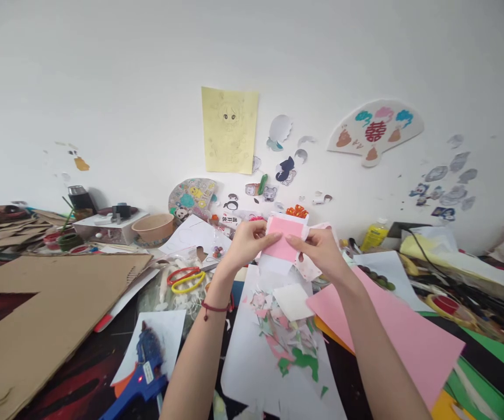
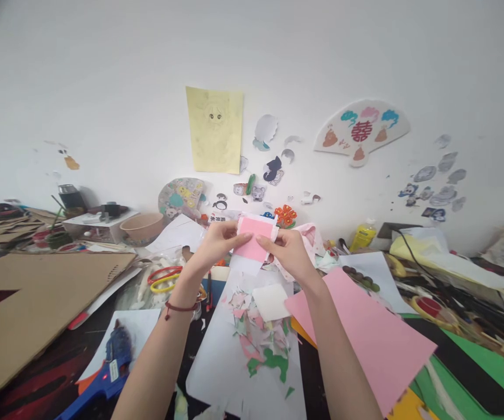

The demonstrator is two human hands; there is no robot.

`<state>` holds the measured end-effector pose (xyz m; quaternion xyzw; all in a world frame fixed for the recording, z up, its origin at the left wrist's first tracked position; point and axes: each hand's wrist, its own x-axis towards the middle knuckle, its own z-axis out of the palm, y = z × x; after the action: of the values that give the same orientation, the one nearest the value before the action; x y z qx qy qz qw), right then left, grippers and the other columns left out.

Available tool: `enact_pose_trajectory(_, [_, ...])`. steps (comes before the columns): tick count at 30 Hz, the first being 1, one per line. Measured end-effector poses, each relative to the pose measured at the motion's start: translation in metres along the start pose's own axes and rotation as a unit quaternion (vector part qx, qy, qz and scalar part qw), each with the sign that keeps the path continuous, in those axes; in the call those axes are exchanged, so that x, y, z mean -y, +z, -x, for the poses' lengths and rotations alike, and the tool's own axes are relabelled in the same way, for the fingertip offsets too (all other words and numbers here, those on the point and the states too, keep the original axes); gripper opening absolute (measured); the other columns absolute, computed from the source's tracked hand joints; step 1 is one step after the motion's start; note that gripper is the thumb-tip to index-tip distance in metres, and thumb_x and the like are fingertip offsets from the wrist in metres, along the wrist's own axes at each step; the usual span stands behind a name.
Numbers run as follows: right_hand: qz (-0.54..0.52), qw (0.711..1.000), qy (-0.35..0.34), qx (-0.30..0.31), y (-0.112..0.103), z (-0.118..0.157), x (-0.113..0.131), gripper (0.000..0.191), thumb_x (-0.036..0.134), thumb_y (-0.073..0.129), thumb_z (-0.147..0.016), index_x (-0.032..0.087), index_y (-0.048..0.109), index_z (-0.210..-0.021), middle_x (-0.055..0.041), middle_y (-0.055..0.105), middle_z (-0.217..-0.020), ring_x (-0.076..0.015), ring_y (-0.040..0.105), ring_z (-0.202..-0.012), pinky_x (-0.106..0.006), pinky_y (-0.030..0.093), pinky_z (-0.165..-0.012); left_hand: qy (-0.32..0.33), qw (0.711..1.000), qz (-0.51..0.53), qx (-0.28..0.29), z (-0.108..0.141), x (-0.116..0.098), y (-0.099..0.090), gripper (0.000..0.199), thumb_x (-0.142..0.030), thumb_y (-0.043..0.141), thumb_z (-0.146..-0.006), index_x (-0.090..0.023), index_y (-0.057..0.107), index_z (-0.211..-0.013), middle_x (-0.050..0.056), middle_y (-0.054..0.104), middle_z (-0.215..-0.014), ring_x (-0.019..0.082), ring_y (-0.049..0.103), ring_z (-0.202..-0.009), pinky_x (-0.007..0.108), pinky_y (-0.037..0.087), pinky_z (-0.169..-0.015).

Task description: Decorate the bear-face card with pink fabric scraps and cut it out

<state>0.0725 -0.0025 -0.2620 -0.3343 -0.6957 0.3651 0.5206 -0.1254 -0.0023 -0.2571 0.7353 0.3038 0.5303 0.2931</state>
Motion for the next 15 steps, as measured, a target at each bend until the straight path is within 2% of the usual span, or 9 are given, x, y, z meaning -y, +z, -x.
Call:
enact_pose_trajectory(5, [0.04, 0.999, -0.01, 0.012, 0.0, 0.0, 0.003, 0.041, 0.052, 0.076, -0.074, 0.012, 0.069, -0.072, -0.0025, 0.065, -0.061, -0.0123, 0.055, -0.049, -0.024, 0.044, -0.047, -0.001, 1.0, -0.024, 0.003, 0.0, -0.003, -0.002, 0.044, -0.055, 0.064, -0.083, -0.012, 0.065, -0.074, 0.001, 0.058, -0.068, 0.012, 0.05, -0.064, 0.022, 0.038, -0.055])
enact_pose_trajectory(8, [0.1, 0.995, -0.02, 0.002, 0.004, 0.008, 0.017, 0.039, 0.05, 0.073, -0.077, 0.012, 0.069, -0.069, -0.0023, 0.064, -0.058, -0.0127, 0.055, -0.05, -0.024, 0.041, -0.046, 0.009, 0.999, -0.043, -0.004, 0.003, -0.011, -0.005, 0.044, -0.054, 0.063, -0.084, -0.013, 0.061, -0.07, -0.001, 0.052, -0.065, 0.01, 0.045, -0.061, 0.022, 0.033, -0.054])
enact_pose_trajectory(11, [0.177, 0.982, -0.041, -0.053, 0.012, 0.027, 0.045, 0.038, 0.046, 0.071, -0.08, 0.013, 0.065, -0.061, -0.0009, 0.061, -0.053, -0.0124, 0.053, -0.05, -0.023, 0.037, -0.044, 0.027, 0.998, -0.061, 0.004, 0.01, -0.033, -0.01, 0.041, -0.05, 0.061, -0.087, -0.014, 0.057, -0.068, -0.003, 0.048, -0.064, 0.01, 0.041, -0.061, 0.022, 0.031, -0.055])
enact_pose_trajectory(15, [0.186, 0.972, -0.095, -0.108, 0.021, 0.058, 0.088, 0.03, 0.039, 0.073, -0.08, 0.014, 0.068, -0.064, -0.0014, 0.064, -0.059, -0.0128, 0.054, -0.055, -0.024, 0.043, -0.05, 0.061, 0.994, -0.095, -0.002, 0.025, -0.081, -0.015, 0.041, -0.044, 0.061, -0.09, -0.016, 0.049, -0.063, -0.005, 0.041, -0.061, 0.009, 0.037, -0.06, 0.023, 0.029, -0.057])
